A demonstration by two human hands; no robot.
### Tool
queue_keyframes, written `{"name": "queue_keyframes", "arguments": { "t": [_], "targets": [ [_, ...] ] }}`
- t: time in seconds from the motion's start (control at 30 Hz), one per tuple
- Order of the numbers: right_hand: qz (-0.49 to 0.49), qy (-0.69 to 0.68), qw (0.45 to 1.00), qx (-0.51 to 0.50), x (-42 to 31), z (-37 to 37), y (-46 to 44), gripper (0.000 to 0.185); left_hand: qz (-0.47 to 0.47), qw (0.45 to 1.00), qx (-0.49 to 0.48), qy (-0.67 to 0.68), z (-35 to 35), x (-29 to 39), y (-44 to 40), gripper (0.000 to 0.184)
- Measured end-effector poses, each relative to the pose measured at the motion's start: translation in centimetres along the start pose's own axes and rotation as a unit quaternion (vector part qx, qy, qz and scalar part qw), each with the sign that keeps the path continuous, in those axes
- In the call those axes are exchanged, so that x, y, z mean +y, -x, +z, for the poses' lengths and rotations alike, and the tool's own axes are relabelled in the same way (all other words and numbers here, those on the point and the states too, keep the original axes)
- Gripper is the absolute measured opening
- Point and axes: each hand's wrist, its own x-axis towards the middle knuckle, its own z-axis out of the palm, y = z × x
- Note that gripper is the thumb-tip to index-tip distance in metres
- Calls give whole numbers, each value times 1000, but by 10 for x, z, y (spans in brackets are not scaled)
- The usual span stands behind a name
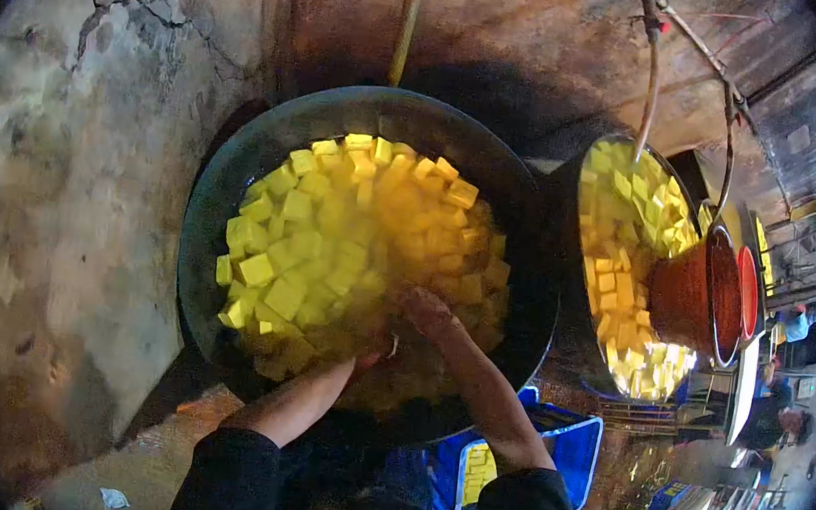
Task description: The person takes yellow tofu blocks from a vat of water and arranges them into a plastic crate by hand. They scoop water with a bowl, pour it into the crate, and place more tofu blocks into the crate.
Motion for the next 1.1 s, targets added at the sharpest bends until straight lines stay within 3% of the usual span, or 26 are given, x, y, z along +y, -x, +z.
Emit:
{"name": "queue_keyframes", "arguments": {
  "t": [0.07,0.1,0.13,0.17,0.2,0.23,0.27,0.3,0.37,0.4,0.43,0.47,0.5,0.53,0.57,0.63,0.7,0.8,0.83,0.87,0.9,0.93,1.0,1.03,1.07,1.1],
  "targets": [
    [50,-51,996,-50,13,0,4,37,-7,1000,-3,19,0,2,1,43],
    [-61,196,979,-6,24,-2,10,35,-12,999,-6,38,-2,3,1,44],
    [-170,429,886,40,29,-9,11,33,-18,997,-10,79,-7,3,1,45],
    [-174,429,886,39,18,-35,16,33,-31,989,-15,147,-12,1,0,46],
    [-162,-7,986,47,-8,-87,28,39,-50,967,-18,249,-19,-2,-5,47],
    [-139,-228,963,39,-11,-111,18,42,-65,938,-12,339,-27,-4,-15,48],
    [-121,-440,889,41,-14,-135,8,46,-56,933,15,356,-29,-7,-30,50],
    [-126,-433,892,42,-5,-146,-15,50,17,970,125,208,-25,-19,-56,49],
    [-137,-418,897,42,14,-161,-60,58,82,967,234,53,-37,-20,-82,48],
    [-143,-411,900,40,21,-165,-81,63,16,941,156,299,-55,-8,-87,49],
    [-151,-404,901,39,24,-169,-97,67,55,977,184,93,-96,23,-70,48],
    [-157,-405,900,35,10,-179,-109,67,81,962,231,-116,-141,57,-51,48],
    [-41,-252,964,72,-21,-193,-118,62,76,962,234,-118,-149,65,-54,48],
    [15,-170,981,92,-37,-194,-129,59,22,973,172,-149,-153,71,-59,45],
    [74,-89,988,104,-49,-192,-143,57,-8,977,140,-164,-154,70,-65,44],
    [203,-97,959,172,-60,-164,-160,50,-29,978,112,-173,-154,63,-79,41],
    [215,-41,951,218,-9,-69,-227,44,-14,979,124,-160,-150,48,-91,38],
    [53,-67,945,315,25,-55,-236,41,7,981,139,-136,-144,23,-93,35],
    [35,-91,976,193,29,-83,-228,42,5,981,139,-135,-153,18,-91,35],
    [18,-114,991,68,31,-109,-214,44,-13,969,132,210,-168,14,-87,35],
    [20,-113,991,68,37,-122,-193,44,-18,919,116,376,-171,3,-84,36],
    [-17,-200,978,66,42,-133,-167,41,-27,841,105,530,-173,-7,-81,37],
    [-52,-281,956,64,34,-145,-131,39,92,894,221,377,-163,-21,-78,39],
    [-128,-450,879,90,28,-146,-116,38,130,901,261,323,-165,-19,-74,39],
    [-199,-601,766,113,22,-148,-102,38,73,879,194,429,-193,8,-57,40],
    [-196,-599,768,115,17,-151,-91,38,14,842,122,526,-215,33,-38,40]
  ]
}}
